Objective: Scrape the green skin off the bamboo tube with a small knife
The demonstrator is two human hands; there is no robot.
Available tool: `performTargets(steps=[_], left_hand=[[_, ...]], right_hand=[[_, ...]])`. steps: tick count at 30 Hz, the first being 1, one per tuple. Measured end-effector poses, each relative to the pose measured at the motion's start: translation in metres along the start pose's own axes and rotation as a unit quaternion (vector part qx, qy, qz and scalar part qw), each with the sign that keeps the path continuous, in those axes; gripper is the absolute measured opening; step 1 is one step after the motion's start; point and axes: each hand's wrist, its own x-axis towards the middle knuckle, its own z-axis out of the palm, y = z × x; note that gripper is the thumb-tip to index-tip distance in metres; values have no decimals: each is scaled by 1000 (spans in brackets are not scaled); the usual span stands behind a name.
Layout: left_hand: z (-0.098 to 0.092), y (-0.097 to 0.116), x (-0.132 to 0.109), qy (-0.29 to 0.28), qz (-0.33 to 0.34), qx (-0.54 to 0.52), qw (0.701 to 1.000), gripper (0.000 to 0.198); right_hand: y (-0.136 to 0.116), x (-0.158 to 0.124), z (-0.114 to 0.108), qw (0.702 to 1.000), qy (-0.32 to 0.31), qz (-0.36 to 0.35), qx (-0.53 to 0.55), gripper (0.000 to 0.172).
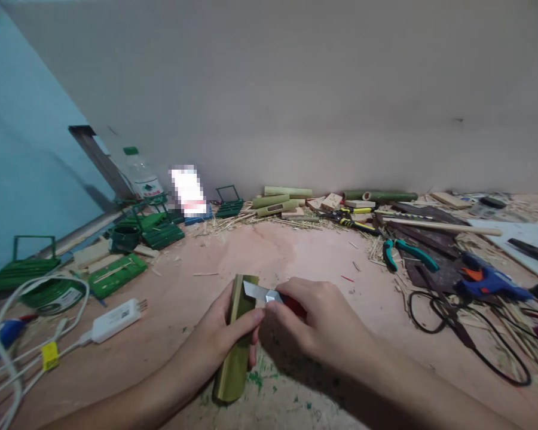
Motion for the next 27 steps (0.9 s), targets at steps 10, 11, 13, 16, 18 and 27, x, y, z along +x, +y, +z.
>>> performTargets(steps=[10,11,13,16,18,27], left_hand=[[2,-6,-7,-23,-1,13,1000,39],[3,-6,-7,-24,-3,14,1000,41],[4,-6,-6,-24,-6,13,1000,44],[5,-3,-5,-19,-1,8,1000,44],[5,-2,-4,-18,6,8,1000,43],[2,-3,-3,-17,12,13,1000,45]], right_hand=[[-1,-6,5,999,-36,-26,-6,33],[-1,-6,5,999,-37,-28,-10,32],[1,-5,5,999,-34,-31,-17,32],[2,-3,4,999,-27,-35,-19,33],[3,-2,4,999,-21,-32,-19,34],[3,0,1,998,-54,-31,-7,33]])
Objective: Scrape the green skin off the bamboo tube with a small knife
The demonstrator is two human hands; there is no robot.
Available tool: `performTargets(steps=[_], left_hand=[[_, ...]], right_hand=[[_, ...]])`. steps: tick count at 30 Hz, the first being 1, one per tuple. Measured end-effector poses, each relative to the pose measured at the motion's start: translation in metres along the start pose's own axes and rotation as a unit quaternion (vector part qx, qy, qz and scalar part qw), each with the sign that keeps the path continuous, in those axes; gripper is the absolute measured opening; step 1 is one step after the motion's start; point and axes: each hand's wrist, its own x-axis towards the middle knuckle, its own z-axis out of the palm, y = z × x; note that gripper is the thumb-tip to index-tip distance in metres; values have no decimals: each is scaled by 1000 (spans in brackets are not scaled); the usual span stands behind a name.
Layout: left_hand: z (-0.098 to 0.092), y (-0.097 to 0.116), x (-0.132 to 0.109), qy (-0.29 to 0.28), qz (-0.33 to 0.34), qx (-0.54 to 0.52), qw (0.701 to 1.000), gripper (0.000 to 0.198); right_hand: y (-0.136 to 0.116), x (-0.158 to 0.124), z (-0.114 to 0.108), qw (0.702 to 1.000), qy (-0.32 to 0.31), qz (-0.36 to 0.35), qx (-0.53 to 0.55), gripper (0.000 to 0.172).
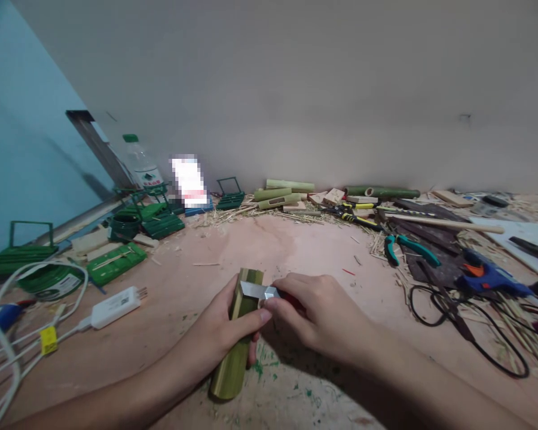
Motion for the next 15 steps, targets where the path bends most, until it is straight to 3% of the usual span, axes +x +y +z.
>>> performTargets(steps=[7,11,15], left_hand=[[1,4,-3,4,3,5,1000,44],[2,8,-3,3,12,3,1000,46],[1,9,-3,2,8,4,1000,44]], right_hand=[[3,-3,1,1000,16,-10,25,35],[5,-5,3,998,55,10,10,46],[6,-5,4,998,56,13,39,50]])
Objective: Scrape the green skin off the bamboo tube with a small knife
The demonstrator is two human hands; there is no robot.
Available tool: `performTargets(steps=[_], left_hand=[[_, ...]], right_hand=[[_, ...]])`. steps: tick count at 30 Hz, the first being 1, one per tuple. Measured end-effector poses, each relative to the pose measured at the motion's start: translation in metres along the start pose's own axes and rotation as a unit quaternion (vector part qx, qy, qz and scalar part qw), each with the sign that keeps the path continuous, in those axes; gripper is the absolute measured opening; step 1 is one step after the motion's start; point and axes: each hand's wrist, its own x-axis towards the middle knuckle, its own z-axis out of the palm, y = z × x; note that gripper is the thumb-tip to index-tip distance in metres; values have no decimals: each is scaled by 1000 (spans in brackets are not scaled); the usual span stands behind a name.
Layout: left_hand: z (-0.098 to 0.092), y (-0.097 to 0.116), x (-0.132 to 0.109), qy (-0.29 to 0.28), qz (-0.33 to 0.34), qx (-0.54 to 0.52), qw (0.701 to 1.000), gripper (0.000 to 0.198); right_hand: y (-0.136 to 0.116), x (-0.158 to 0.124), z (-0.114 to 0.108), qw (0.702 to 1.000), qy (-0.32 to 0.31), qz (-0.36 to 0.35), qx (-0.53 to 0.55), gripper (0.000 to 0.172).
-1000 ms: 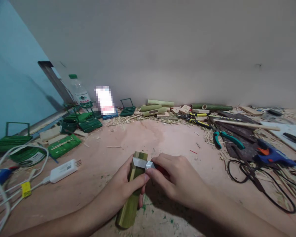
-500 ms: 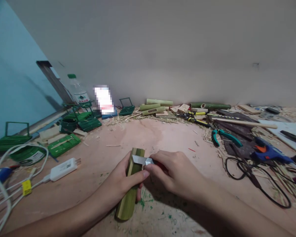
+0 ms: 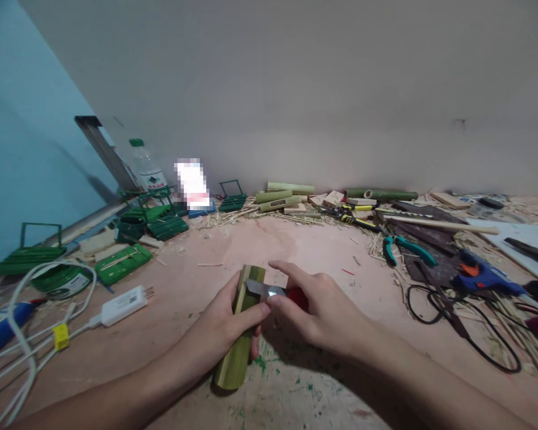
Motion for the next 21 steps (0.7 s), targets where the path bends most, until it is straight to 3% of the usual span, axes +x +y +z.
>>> performTargets(steps=[12,21], left_hand=[[3,4,0,-4,7,12,1000,44],[3,-2,0,-8,24,27,999,39]], right_hand=[[2,2,-2,999,-41,-4,34,55],[1,-1,-4,999,-34,-13,12,54]])
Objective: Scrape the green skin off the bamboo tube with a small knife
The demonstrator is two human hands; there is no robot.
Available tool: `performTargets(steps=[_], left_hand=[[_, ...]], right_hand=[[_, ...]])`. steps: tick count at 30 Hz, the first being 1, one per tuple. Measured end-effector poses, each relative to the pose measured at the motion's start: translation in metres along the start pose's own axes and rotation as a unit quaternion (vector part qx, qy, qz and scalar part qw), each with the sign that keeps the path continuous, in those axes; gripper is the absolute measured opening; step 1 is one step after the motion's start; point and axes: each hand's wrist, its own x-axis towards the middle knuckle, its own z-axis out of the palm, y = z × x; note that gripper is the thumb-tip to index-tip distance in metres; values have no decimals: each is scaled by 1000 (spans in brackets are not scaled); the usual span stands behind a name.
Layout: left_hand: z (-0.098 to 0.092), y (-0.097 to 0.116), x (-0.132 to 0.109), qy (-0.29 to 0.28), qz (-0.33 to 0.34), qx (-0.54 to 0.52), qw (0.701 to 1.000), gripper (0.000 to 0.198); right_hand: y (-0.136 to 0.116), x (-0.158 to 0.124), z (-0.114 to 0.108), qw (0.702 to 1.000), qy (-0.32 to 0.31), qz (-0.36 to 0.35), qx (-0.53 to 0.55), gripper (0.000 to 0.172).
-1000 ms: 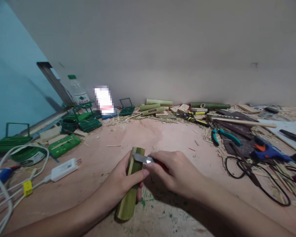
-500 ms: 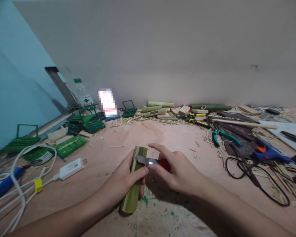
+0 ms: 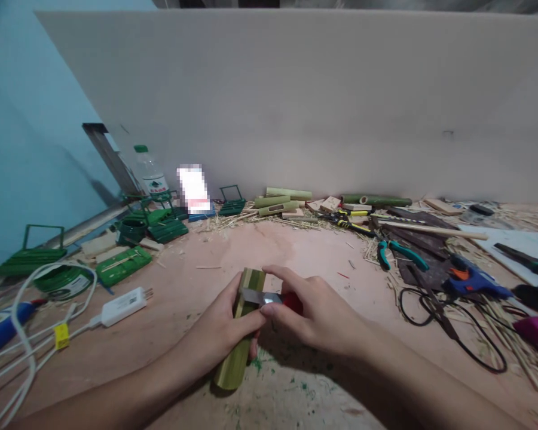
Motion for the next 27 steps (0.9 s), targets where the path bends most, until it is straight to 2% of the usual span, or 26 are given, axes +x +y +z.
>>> performTargets(steps=[8,20,27], left_hand=[[-2,-3,-1,-15,-4,-27,1000,49],[-1,1,-3,-14,-16,-53,998,48],[-1,4,-3,-11,-6,-44,999,49]], right_hand=[[-4,1,1,1000,-12,9,-6,52],[-2,-4,4,1000,3,-19,-19,56],[-2,-1,4,1000,1,-8,-12,53]])
